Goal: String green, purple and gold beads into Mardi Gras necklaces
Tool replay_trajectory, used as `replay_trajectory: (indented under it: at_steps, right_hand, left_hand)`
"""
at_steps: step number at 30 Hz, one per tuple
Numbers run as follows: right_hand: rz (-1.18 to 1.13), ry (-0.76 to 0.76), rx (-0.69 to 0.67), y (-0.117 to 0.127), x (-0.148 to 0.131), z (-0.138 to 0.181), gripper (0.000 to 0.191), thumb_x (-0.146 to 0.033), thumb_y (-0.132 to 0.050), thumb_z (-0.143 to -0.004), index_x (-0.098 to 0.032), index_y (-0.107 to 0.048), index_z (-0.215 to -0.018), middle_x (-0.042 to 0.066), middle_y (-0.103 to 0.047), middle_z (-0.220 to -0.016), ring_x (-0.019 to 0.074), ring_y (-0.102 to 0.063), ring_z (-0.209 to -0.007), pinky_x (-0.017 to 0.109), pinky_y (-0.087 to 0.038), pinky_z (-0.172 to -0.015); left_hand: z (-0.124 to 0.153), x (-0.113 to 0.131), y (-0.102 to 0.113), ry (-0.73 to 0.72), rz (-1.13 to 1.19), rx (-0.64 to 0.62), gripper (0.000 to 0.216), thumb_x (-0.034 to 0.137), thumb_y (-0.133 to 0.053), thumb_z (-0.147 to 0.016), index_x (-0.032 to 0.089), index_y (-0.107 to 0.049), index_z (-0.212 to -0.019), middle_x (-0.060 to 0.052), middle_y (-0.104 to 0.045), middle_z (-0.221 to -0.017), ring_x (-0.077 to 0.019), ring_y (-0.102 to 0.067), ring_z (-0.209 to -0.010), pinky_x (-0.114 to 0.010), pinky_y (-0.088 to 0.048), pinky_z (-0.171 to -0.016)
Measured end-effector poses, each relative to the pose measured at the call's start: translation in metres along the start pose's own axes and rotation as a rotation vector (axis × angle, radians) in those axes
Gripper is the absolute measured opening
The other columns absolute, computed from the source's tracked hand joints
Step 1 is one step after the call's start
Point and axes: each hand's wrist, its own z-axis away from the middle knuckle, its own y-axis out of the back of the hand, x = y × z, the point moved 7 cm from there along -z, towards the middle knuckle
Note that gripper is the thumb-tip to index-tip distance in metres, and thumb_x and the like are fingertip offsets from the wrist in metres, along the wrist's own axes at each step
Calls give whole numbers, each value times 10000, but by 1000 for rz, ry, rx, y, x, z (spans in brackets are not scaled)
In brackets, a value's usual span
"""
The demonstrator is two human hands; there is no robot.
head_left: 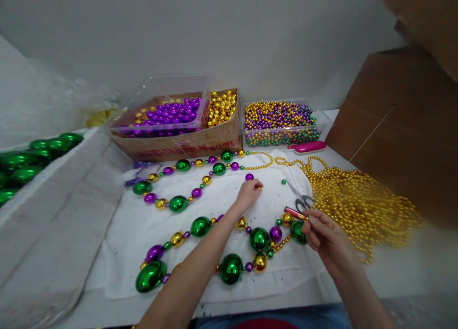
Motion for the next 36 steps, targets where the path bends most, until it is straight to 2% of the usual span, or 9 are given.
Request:
replay_trajectory:
  at_steps: [4, 8, 13, 20, 26, 36]
  right_hand:
    - [217, -37, 18, 0, 6, 8, 281, -406, -709, -749, -156, -657, -868, -37, -517, -455, 35, -291, -361, 171, -144, -365]
    - [464, -70, 19, -9, 13, 19, 364, -500, -674, -743, -154, -663, -856, -46, -458, -404, 49, -254, -367, 188, -120, -372]
    - [644, -32, 30, -15, 9, 29, 359, -529, -648, -753, -178, -657, -826, -41, -450, -413, 63, -288, -397, 202, -154, -395]
    - [705, -37, -5, -14, 16, 34, 383, -563, -613, -760, -182, -644, -767, -44, -413, -415, 74, -295, -416, 214, -164, -423]
    - [663, -33, 4, -16, 19, 35, 388, -561, -652, -724, -178, -645, -788, -51, -403, -425, 95, -330, -437, 217, -194, -443]
    - [682, -13, -15, -19, 21, 39, 370, -527, -619, -779, -162, -666, -815, -49, -398, -428, 105, -341, -450, 237, -251, -462]
  left_hand:
    - [19, 0, 5, 56, 402, -94, 207, 121, -541, -835, 132, -651, -1010, -105, -661, -984, -143, -644, -827, -338, -512, -875]
    - [41, -3, 11, 70, 722, -97, 180, 127, -563, -834, 124, -666, -981, -117, -671, -1002, -122, -647, -814, -296, -508, -889]
    - [55, -10, 14, 76, 956, -85, 158, 76, -590, -805, 122, -663, -937, -86, -677, -961, -105, -648, -807, -250, -509, -867]
    - [66, -12, 16, 75, 1045, -79, 192, 42, -626, -770, 117, -657, -945, -76, -676, -963, -119, -659, -796, -253, -521, -826]
    - [71, -9, 21, 45, 1049, -56, 244, 56, -656, -756, 130, -648, -989, -71, -679, -970, -107, -654, -791, -241, -518, -813]
    - [72, -4, 25, -3, 975, -32, 365, 77, -717, -705, 163, -627, -1048, -45, -668, -978, -85, -638, -774, -221, -515, -783]
